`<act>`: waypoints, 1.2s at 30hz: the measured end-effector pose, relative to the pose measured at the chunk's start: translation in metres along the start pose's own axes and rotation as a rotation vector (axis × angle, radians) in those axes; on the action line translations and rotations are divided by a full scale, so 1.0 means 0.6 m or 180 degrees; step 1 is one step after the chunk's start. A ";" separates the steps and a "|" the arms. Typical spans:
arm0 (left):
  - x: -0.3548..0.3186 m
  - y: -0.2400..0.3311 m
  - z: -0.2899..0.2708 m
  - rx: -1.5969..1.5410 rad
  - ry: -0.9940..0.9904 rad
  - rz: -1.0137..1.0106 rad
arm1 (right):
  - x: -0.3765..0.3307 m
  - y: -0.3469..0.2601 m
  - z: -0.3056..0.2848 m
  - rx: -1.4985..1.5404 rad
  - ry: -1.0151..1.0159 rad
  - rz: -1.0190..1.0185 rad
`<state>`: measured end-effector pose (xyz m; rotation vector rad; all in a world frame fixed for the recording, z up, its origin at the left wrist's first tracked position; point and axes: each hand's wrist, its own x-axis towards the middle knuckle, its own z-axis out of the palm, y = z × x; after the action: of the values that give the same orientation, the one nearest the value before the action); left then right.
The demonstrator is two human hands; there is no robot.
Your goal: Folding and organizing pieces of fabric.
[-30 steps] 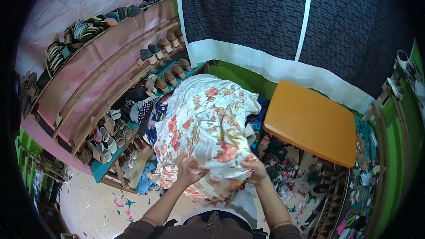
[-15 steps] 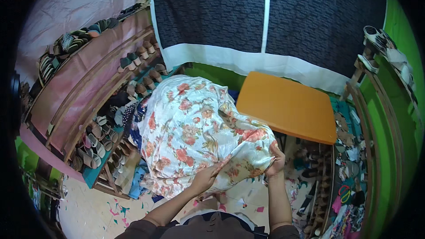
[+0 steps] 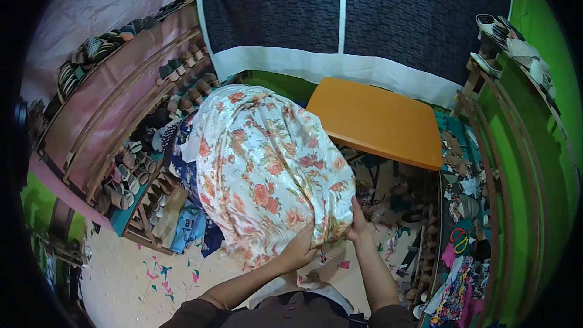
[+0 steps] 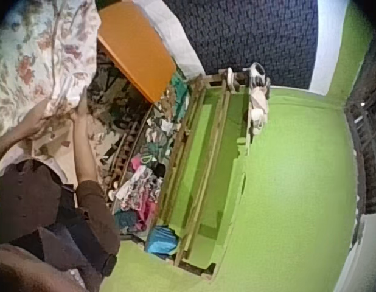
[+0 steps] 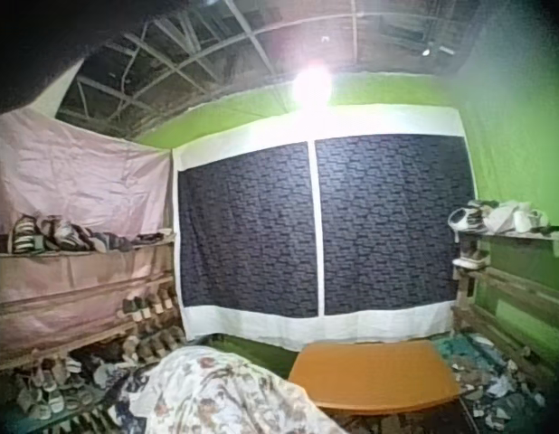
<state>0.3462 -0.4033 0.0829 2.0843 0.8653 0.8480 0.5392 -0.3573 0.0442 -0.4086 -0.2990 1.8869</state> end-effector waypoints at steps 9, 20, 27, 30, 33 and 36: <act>-0.044 -0.062 -0.071 0.0650 -0.0175 0.0382 | 0.127 0.090 0.081 -0.2299 0.0611 0.0616; -0.040 -0.315 -0.323 0.0537 0.1030 -0.1700 | 0.306 0.177 0.146 -0.1254 0.0813 0.0901; 0.004 -0.454 -0.414 0.1330 0.0703 -0.2227 | 0.389 0.256 0.186 -0.1995 0.1528 0.0744; 0.027 -0.483 -0.417 0.1695 0.0694 -0.2549 | 0.411 0.288 0.154 -0.0867 0.1438 0.0988; 0.044 -0.507 -0.415 0.1668 0.0779 -0.2776 | 0.409 0.295 0.156 -0.0665 0.1536 0.1048; 0.042 -0.557 -0.411 0.1560 0.0851 -0.2599 | 0.408 0.298 0.114 -0.0790 0.1502 0.0883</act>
<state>0.0680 -0.1220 -0.0457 1.7273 2.0420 0.4834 0.2815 -0.1886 0.0024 -1.0893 -0.1627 1.9559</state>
